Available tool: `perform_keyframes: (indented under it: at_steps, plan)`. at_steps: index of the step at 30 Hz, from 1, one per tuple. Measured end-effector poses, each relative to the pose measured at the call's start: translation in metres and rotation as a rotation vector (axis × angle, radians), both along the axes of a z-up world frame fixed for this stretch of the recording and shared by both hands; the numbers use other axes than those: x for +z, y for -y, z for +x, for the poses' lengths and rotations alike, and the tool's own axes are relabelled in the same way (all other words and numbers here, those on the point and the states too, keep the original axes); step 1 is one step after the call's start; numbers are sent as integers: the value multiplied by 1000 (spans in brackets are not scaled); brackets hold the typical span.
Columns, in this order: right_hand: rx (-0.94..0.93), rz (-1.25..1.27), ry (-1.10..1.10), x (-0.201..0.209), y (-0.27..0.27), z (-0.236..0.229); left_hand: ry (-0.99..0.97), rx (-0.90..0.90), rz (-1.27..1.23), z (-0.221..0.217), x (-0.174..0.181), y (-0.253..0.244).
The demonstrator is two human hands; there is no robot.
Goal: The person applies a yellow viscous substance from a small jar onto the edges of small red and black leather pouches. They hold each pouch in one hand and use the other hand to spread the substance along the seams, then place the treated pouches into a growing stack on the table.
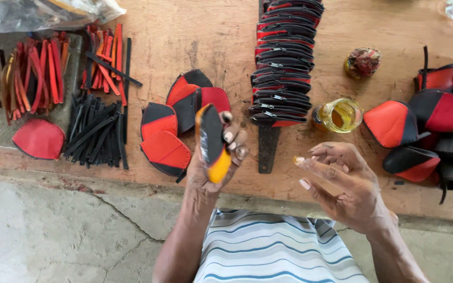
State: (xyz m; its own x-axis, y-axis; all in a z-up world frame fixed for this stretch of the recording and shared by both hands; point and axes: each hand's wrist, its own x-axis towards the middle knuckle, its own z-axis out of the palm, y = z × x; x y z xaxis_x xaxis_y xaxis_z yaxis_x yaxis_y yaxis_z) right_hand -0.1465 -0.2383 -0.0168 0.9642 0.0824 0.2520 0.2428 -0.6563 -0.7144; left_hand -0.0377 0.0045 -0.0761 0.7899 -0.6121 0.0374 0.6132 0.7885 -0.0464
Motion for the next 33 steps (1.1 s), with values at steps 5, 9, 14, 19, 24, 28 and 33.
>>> perform_keyframes:
  at_steps: [5,9,14,19,24,28,33]
  plan:
    - [-92,23,39,2,16,-11,641,266,1135,-4,25,-9]
    - [-171,12,21,7,22,-12,859,325,1410,-7,42,6]
    - [-160,65,50,4,24,-11,1267,583,1697,-2,49,26]
    - [-211,-10,35,7,29,-10,1375,683,1741,2,45,43]
    - [-206,16,62,7,34,-10,1392,667,1789,0,43,47]
    - [-218,-2,51,6,36,-10,1345,716,1787,6,38,52]
    - [-223,-2,40,7,37,-8,1366,708,1785,10,36,51]
